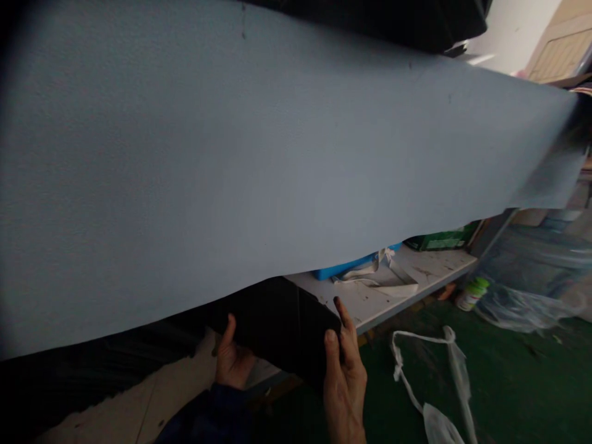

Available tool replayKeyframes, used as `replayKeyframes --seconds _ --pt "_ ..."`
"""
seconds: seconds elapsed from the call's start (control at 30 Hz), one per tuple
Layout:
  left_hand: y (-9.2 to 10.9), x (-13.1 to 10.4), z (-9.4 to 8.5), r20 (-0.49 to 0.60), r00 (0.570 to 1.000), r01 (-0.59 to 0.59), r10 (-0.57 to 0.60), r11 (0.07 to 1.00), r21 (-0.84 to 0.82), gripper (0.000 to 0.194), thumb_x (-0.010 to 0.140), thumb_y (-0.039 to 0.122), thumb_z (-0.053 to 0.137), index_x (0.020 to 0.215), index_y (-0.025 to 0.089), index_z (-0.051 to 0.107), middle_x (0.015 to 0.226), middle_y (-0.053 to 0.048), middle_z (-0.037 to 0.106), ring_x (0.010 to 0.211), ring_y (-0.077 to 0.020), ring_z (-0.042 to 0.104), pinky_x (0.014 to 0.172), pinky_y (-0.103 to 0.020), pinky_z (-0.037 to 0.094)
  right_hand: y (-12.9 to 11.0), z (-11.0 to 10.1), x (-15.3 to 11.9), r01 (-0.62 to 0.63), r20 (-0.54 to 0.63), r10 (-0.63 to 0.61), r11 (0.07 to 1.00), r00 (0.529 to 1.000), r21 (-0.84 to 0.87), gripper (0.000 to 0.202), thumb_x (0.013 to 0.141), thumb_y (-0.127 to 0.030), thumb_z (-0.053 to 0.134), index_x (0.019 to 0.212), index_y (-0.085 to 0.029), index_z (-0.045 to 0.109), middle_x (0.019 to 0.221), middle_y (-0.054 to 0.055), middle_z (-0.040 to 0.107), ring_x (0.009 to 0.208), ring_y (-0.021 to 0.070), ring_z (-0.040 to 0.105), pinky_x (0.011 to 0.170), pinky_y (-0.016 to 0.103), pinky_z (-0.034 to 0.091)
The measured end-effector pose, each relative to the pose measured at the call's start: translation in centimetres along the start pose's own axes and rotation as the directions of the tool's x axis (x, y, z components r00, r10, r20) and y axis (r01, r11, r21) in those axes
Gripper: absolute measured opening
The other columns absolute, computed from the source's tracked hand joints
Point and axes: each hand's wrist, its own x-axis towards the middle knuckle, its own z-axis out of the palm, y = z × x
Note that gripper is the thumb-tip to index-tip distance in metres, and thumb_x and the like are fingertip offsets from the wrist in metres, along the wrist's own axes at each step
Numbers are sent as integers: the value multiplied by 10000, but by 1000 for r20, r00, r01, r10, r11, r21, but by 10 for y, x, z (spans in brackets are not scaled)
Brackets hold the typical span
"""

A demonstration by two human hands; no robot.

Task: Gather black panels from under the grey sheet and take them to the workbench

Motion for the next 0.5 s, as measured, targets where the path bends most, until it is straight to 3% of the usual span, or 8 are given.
replayKeyframes --seconds 0.1,0.2,0.37,0.5 --pt "0 7 -8 3 1000 -30 30 1000 1 493 958 229 486 1447 239 426 1130 -80 718 1002 -207 700 1068 -364 455 5 4 0 -26 -25 26 1000 999 18 608 882 -570 527 1396 -249 477 1536 30 362 1433 262 271 1209 460 129" --pt "2 11 -13 45 998 -40 38 998 45 511 953 240 496 1456 252 406 1169 -76 701 1048 -208 683 1078 -359 446 8 10 -1 -63 26 62 997 998 40 620 830 -589 591 1323 -214 569 1470 66 459 1377 291 373 1186 450 224" --pt "0 9 -12 -3 999 -52 52 998 39 527 947 210 509 1457 278 400 1136 -57 716 1016 -193 695 1098 -378 423 10 14 -2 -141 -19 142 988 990 66 632 858 -605 535 1335 -190 556 1364 89 568 1272 285 507 1110 435 376" --pt "-5 14 -20 63 998 11 -15 998 63 487 948 198 498 1431 241 453 1123 -74 719 1039 -198 687 1113 -376 400 14 13 -3 -108 -21 109 993 994 37 565 836 -616 566 1198 -193 662 1421 88 513 1338 303 433 1141 450 325"
